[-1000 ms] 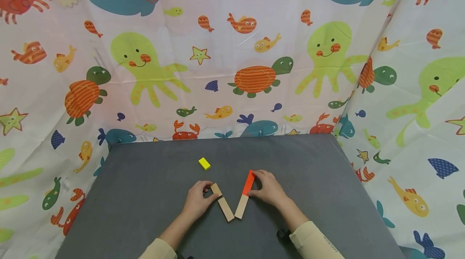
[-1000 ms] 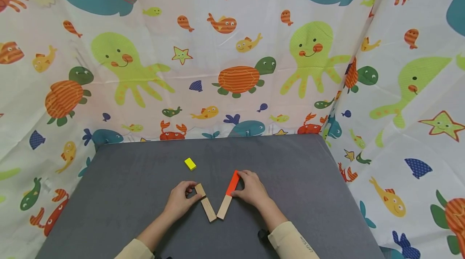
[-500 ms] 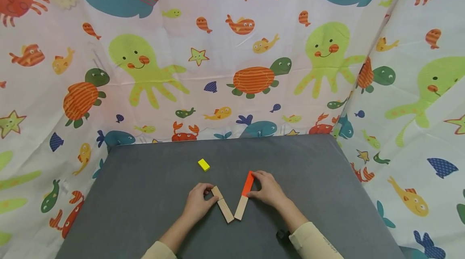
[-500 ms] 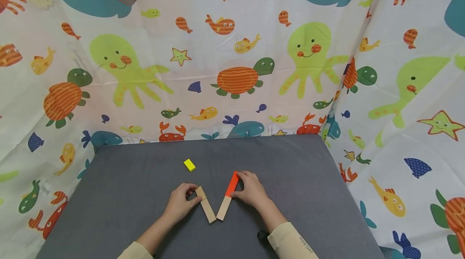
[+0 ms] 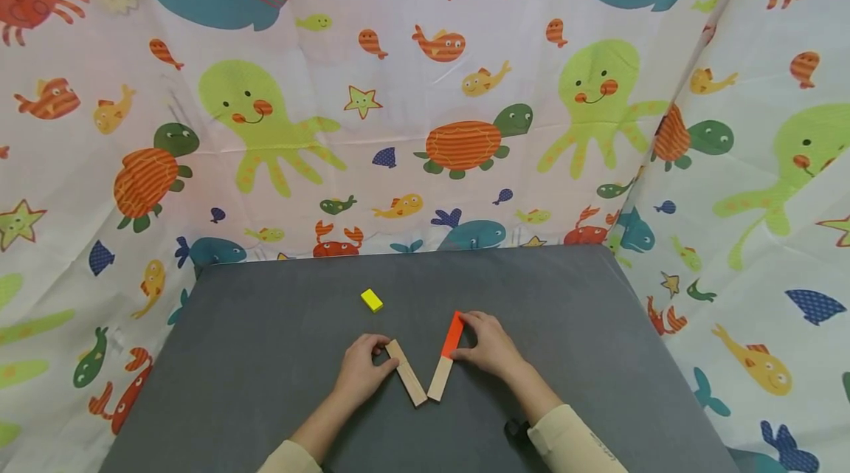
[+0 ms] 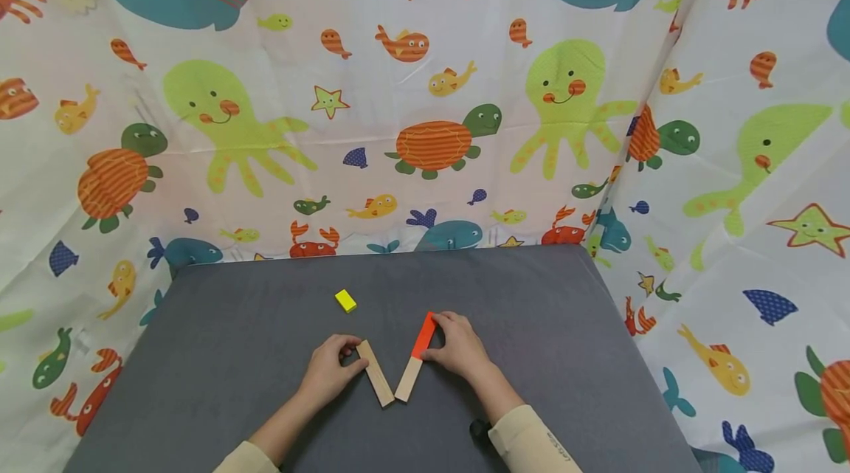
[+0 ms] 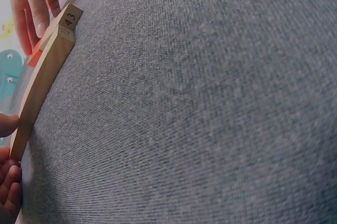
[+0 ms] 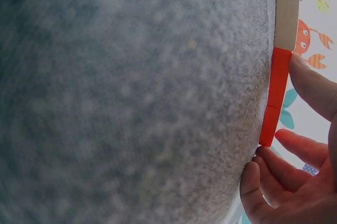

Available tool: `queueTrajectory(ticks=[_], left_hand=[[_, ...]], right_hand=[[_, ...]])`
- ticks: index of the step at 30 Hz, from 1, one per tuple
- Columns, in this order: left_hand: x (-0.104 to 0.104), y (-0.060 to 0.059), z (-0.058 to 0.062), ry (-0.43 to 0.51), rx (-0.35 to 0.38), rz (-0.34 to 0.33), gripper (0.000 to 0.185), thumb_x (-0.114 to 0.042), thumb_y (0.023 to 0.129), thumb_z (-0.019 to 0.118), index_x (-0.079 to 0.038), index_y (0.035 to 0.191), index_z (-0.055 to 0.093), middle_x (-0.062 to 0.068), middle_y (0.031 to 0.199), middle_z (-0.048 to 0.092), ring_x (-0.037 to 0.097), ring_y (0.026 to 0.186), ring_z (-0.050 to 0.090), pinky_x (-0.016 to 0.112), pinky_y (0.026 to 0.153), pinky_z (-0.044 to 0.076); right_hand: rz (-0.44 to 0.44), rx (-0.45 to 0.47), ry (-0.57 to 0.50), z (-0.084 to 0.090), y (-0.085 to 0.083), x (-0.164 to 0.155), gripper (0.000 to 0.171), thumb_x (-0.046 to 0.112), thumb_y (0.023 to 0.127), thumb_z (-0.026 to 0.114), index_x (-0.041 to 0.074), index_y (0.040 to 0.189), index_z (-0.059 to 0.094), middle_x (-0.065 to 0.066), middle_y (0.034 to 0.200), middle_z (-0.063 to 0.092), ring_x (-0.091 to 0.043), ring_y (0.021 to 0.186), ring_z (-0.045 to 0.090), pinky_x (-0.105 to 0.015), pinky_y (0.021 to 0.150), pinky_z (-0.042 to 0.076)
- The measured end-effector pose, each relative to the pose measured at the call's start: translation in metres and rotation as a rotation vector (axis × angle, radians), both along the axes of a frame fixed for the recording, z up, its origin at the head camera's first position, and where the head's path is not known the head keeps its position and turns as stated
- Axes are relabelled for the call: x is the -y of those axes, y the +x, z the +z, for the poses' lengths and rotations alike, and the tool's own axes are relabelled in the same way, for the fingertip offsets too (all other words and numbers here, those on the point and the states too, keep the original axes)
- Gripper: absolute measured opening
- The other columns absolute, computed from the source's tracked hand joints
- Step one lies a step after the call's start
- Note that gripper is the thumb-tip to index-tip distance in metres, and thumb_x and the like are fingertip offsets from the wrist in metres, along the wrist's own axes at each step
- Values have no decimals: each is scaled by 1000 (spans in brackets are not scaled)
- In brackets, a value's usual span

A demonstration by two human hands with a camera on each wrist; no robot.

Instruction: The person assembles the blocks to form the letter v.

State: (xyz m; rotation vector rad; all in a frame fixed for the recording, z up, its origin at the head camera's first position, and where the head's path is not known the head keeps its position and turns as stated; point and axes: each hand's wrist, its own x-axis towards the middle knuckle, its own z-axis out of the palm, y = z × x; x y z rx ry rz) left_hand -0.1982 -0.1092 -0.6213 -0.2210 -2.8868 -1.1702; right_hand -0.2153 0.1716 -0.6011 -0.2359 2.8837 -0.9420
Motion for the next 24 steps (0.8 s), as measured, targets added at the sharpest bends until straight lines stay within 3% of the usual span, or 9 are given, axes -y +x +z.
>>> queueTrajectory(ticks=[11, 24], left_hand=[[0, -2, 0, 11, 13, -1, 30, -25, 83, 83, -13, 109, 72, -4, 97, 62, 12, 89, 56, 34, 79, 47], [1, -14, 11, 57, -7, 33, 30, -22, 88, 77, -5, 112, 70, 6, 103, 66, 18, 89, 58, 37, 80, 47]], right_hand=[[5, -12, 0, 2, 0, 0, 80, 36, 76, 89, 5, 142, 56, -16, 145, 53, -37, 134, 48, -55, 106, 43], [7, 8, -3, 2, 0, -1, 80, 38, 77, 88, 7, 143, 56, -15, 146, 53, -36, 135, 47, -55, 107, 42]])
